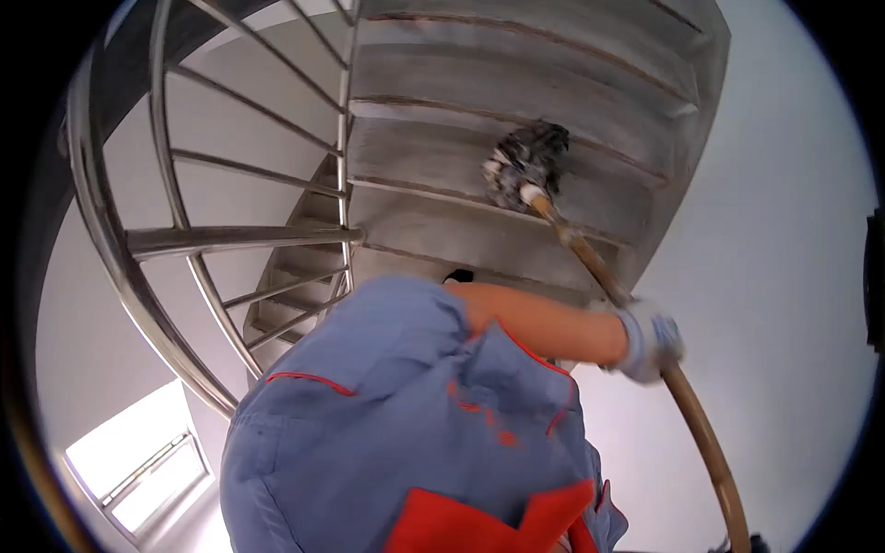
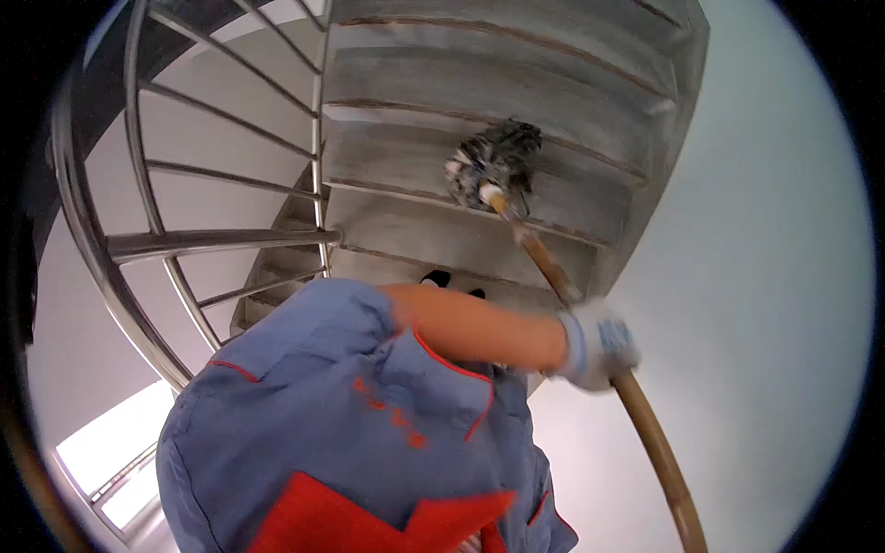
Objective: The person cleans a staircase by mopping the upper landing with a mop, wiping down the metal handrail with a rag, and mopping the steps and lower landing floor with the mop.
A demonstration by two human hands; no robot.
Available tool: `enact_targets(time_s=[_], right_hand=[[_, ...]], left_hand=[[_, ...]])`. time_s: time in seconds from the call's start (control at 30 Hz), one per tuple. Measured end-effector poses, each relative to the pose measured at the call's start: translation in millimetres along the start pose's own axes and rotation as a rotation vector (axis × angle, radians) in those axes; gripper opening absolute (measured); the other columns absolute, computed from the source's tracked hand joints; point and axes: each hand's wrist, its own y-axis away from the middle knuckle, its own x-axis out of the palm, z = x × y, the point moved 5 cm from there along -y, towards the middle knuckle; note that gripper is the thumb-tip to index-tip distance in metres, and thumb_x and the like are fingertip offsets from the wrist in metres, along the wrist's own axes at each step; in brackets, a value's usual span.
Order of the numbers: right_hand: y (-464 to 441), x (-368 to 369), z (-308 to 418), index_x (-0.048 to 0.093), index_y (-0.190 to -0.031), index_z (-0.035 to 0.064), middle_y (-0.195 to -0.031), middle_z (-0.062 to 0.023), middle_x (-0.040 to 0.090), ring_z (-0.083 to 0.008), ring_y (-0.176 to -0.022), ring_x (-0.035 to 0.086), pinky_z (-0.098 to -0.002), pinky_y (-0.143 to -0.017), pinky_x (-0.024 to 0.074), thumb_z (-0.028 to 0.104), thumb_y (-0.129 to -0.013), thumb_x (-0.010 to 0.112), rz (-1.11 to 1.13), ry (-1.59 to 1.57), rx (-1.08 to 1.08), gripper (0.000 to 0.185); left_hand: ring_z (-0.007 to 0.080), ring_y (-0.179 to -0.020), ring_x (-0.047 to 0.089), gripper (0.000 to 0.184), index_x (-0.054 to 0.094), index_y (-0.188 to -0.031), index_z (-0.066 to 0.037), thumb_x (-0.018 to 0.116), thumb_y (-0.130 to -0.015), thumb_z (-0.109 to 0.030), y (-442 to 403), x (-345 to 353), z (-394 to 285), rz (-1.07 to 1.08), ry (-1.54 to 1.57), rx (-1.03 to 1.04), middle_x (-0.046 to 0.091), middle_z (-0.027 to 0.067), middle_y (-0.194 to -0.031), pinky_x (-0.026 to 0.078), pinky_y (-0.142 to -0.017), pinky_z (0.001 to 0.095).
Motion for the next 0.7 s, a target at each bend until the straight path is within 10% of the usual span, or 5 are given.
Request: enact_targets(time_s=[0.07, 0.1, 0.27, 0.47, 0.7], right_hand=[[26, 26, -43, 0.05, -0.075, 0.0131, -0.061, 0.0012, 0.049, -0.0151, -0.058, 0.052, -0.0292, -0.049, 0.0421, 0.049, -0.096, 0.04, -0.009, -0.078, 0.207, 0.043], [31, 23, -86, 0.062, -0.099, -0.0051, -0.099, -0.0183, 0.066, -0.0268, -0.09, 0.064, -0.0391, -0.08, 0.0549, 0.046, -0.095, 0.047, 0.459, -0.059, 0.205, 0.054], [213, 268, -86, 0.058, -0.106, 0.0016, -0.105, -0.015, 0.064, -0.0296, -0.102, 0.061, -0.0462, -0.095, 0.0469, 0.03, -0.098, 0.041, 0.612, -0.473, 0.566, 0.034], [346, 376, -73, 0.056, -0.095, 0.0043, -0.102, -0.0168, 0.064, -0.0342, -0.106, 0.059, -0.0483, -0.105, 0.0376, 0.018, -0.094, 0.05, 0.586, -0.708, 1.079, 0.015], [293, 355, -61, 0.055, -0.086, 0.0016, -0.082, -0.0167, 0.064, -0.0324, -0.09, 0.065, -0.054, -0.096, 0.0442, 0.016, -0.093, 0.054, 0.729, -0.679, 0.898, 0.016]], left_hand=[[0.0281, -0.077, 0.067, 0.018, 0.07, -0.084, -0.019, 0.065, -0.07, -0.028, 37, -7, 62, -0.067, -0.087, -0.164, 0.068, 0.0083, -0.077, 0.053, -0.068, 0.0394], [0.0285, -0.077, 0.067, 0.021, 0.069, -0.086, -0.018, 0.067, -0.069, -0.031, 67, -17, 94, -0.165, -0.132, -0.143, 0.067, 0.0097, -0.079, 0.053, -0.069, 0.0404], [0.0312, -0.082, 0.065, 0.023, 0.067, -0.084, -0.013, 0.07, -0.067, -0.029, 210, -18, 261, -0.523, -0.217, -0.518, 0.067, 0.0109, -0.082, 0.051, -0.073, 0.0407], [0.028, -0.105, 0.057, 0.025, 0.066, -0.088, -0.017, 0.071, -0.069, -0.031, 295, 43, 347, -0.198, -0.212, -0.929, 0.065, 0.0064, -0.1, 0.039, -0.094, 0.04], [0.028, -0.097, 0.057, 0.023, 0.064, -0.08, -0.014, 0.073, -0.067, -0.031, 294, 66, 374, -0.332, -0.068, -0.961, 0.063, 0.007, -0.092, 0.041, -0.088, 0.0386]])
